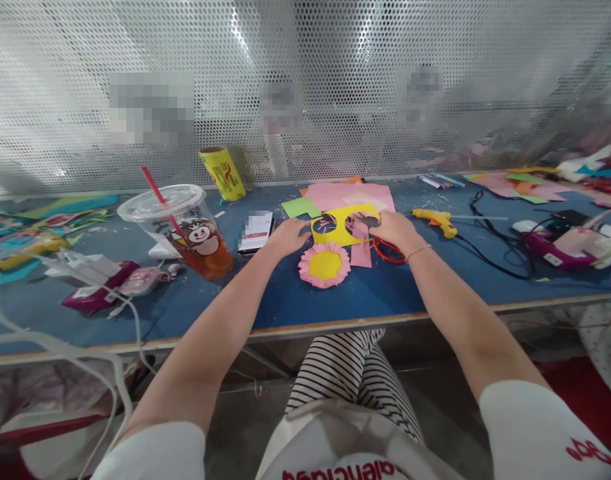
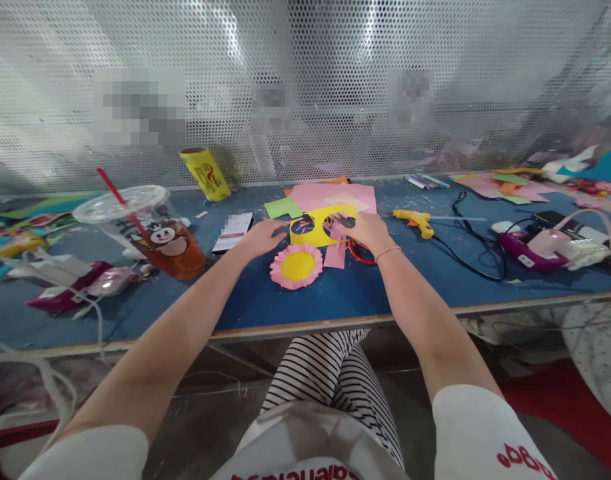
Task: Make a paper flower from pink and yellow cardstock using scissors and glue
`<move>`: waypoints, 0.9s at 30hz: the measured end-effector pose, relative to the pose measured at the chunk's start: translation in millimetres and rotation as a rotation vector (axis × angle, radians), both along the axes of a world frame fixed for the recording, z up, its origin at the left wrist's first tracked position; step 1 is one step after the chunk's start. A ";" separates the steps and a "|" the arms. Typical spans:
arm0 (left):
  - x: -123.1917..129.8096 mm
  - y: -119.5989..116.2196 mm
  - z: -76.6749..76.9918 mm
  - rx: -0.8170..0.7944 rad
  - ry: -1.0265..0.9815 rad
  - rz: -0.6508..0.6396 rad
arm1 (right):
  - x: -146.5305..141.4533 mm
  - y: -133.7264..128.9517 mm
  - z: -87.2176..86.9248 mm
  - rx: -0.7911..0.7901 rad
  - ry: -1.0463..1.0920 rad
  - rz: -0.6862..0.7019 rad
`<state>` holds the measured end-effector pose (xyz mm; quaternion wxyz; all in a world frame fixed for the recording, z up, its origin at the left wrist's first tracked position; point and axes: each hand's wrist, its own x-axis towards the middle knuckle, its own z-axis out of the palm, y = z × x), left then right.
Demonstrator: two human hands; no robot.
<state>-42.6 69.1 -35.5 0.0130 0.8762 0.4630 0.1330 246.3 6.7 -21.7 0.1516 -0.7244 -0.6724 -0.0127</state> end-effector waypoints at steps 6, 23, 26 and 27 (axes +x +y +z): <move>5.8 0.6 -12.1 -0.074 0.124 -0.099 | 41.1 12.1 -1.1 0.036 0.028 -0.263; -6.7 15.5 -11.0 0.029 0.062 0.058 | 58.4 26.2 -21.5 0.051 -0.052 -0.179; -9.6 14.9 -10.4 0.052 0.099 0.125 | 48.0 27.0 -22.2 0.065 -0.043 -0.102; -9.3 13.7 -10.6 0.049 0.115 0.140 | 41.8 26.9 -22.4 0.064 -0.036 -0.065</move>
